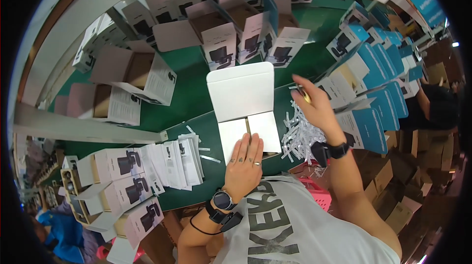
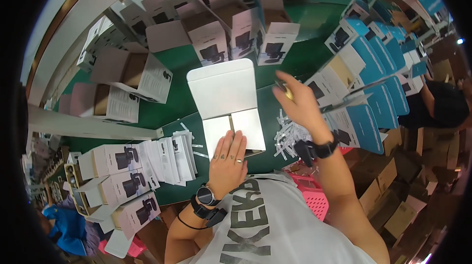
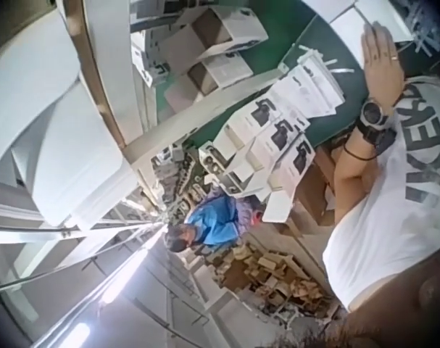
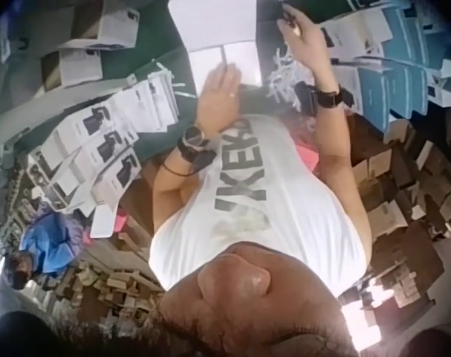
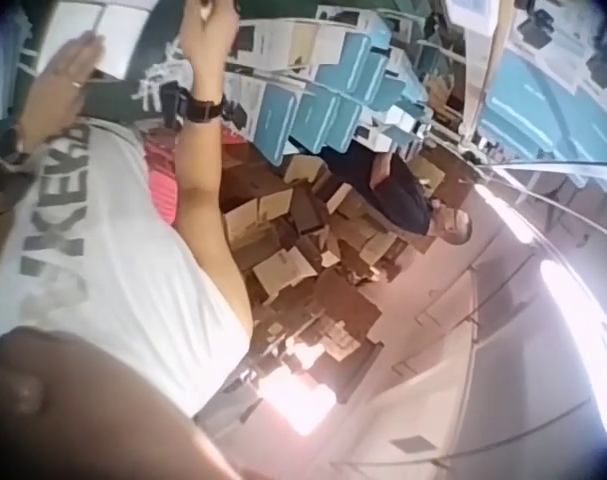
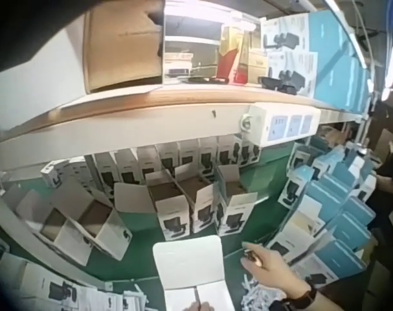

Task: The person packages items by placing a manual into a white box, closing it, and sliding it into a blue sleeve before applying a sticker. This process is repeated with several more boxes and sleeves throughout the video.

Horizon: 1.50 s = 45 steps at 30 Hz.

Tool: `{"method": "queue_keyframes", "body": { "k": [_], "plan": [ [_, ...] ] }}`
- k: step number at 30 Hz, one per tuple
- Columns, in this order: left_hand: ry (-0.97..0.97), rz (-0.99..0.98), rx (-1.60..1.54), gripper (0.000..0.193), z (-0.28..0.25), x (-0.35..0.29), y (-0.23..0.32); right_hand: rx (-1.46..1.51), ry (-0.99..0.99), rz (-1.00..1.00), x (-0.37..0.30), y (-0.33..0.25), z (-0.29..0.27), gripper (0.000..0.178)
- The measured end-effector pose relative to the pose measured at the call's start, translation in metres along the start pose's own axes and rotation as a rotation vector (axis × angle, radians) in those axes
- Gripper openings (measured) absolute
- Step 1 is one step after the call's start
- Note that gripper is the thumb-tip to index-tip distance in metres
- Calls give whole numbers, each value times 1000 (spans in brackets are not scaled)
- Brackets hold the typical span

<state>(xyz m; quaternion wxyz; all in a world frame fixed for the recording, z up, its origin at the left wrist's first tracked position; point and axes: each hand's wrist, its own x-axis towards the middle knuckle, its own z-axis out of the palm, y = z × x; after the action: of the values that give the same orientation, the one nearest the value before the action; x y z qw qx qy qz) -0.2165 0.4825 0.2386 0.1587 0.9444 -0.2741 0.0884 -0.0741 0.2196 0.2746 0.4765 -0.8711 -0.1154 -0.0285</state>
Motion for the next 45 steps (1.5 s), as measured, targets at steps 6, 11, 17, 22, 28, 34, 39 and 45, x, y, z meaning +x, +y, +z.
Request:
{"method": "queue_keyframes", "body": {
  "k": [6,11,17,22,28,34,39,45],
  "plan": [
    [-111,-114,-273,53,-32,9,-6,963,-216,348,-19,-35,31,50],
    [-49,-452,-932,33,-25,-11,-16,352,-326,72,-93,-24,16,36],
    [98,-533,-1075,23,-5,-30,-26,-108,-346,-380,-68,-65,-6,26],
    [54,-502,-1219,24,-7,-33,-32,-77,-280,-663,-34,-89,50,21],
    [29,-421,-1279,28,-12,-34,-35,-25,-433,-865,-10,-94,93,14],
    [115,-285,-1181,30,-7,-36,-46,-38,-494,-828,-10,-88,95,16],
    [151,-193,-1121,31,-1,-37,-53,104,-683,-643,-13,-98,78,18],
    [115,-186,-1099,33,-1,-37,-56,95,-685,-572,-26,-105,89,15]
  ]
}}
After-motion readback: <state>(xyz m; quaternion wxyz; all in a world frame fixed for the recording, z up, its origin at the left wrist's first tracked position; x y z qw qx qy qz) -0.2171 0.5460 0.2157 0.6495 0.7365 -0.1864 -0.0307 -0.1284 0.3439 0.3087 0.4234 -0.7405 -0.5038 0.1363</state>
